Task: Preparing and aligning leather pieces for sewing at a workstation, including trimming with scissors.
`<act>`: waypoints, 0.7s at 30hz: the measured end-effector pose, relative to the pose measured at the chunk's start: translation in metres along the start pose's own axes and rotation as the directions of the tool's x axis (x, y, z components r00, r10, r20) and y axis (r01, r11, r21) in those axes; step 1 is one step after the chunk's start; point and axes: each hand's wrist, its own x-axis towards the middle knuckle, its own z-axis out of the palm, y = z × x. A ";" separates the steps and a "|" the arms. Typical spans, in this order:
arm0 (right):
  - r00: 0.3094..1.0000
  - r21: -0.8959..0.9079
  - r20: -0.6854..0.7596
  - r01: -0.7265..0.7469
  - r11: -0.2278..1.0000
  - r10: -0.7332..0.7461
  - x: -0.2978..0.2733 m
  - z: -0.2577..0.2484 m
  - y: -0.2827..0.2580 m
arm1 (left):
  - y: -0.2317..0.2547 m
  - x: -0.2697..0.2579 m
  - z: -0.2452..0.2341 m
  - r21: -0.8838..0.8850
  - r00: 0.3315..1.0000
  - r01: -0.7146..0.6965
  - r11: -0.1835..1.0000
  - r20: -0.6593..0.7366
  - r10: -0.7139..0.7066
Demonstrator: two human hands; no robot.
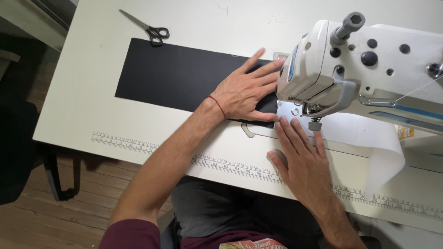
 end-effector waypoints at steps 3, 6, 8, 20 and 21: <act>1.000 -0.016 0.027 -0.005 1.000 0.006 0.000 -0.001 0.001 | 0.009 -0.007 0.008 -0.057 0.988 0.040 0.998 0.153 -0.031; 1.000 -0.027 -0.006 0.026 0.999 -0.026 0.002 0.001 0.004 | 0.002 -0.008 -0.001 -0.054 0.975 0.075 0.996 0.211 -0.062; 1.000 -0.047 0.000 0.017 0.999 -0.017 0.001 0.001 0.004 | 0.002 -0.010 0.000 -0.039 0.977 0.074 0.996 0.201 -0.065; 0.999 0.019 -0.006 -0.041 0.999 0.041 0.006 0.000 0.004 | -0.012 -0.004 0.003 -0.024 0.983 0.090 0.996 0.160 -0.085; 0.999 0.032 -0.007 -0.041 0.999 0.041 0.006 0.001 0.005 | -0.013 -0.004 0.004 -0.031 0.983 0.095 0.995 0.161 -0.089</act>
